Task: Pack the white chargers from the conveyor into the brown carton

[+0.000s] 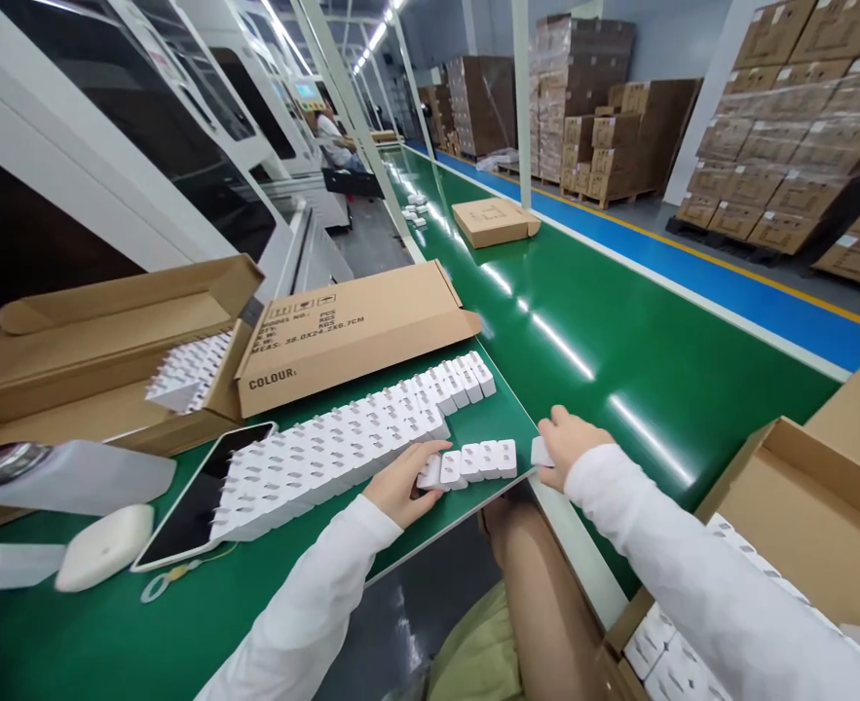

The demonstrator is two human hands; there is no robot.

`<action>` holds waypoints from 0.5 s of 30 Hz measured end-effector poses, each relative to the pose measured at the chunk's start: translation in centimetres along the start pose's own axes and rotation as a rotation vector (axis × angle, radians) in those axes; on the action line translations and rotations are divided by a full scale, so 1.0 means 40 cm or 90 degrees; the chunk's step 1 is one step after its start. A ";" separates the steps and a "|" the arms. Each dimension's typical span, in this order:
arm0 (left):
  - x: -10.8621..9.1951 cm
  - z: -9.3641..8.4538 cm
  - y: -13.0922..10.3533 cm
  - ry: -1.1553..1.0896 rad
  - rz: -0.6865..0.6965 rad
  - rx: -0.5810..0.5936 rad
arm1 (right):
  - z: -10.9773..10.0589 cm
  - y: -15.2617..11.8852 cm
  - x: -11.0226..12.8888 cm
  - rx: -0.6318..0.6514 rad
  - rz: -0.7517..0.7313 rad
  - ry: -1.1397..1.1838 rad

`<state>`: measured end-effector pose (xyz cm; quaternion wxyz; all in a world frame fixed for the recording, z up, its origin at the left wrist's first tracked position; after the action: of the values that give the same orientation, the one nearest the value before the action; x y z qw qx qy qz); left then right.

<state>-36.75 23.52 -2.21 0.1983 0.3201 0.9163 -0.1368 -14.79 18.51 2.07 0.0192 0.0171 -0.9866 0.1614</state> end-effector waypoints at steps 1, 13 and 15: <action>-0.005 0.000 0.004 0.007 0.001 0.016 | 0.005 0.023 0.021 0.016 -0.023 0.010; -0.074 -0.046 0.044 0.191 -0.055 0.170 | 0.010 0.050 0.143 -0.043 -0.202 -0.046; -0.068 -0.039 0.051 0.185 -0.039 0.165 | 0.012 0.060 0.162 -0.049 -0.213 -0.082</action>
<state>-33.93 24.19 0.13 0.0167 0.3315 0.9192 -0.2118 -21.37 20.46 1.14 -0.0168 0.1908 -0.9745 0.1167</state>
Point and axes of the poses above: each hand's wrist, its own y-axis towards the middle knuckle, its own z-axis out of the palm, x = y × z, the point moved 4 cm from there along y, towards the middle knuckle, and after that the axes turned 5 degrees about x, right-handed, at the moved point
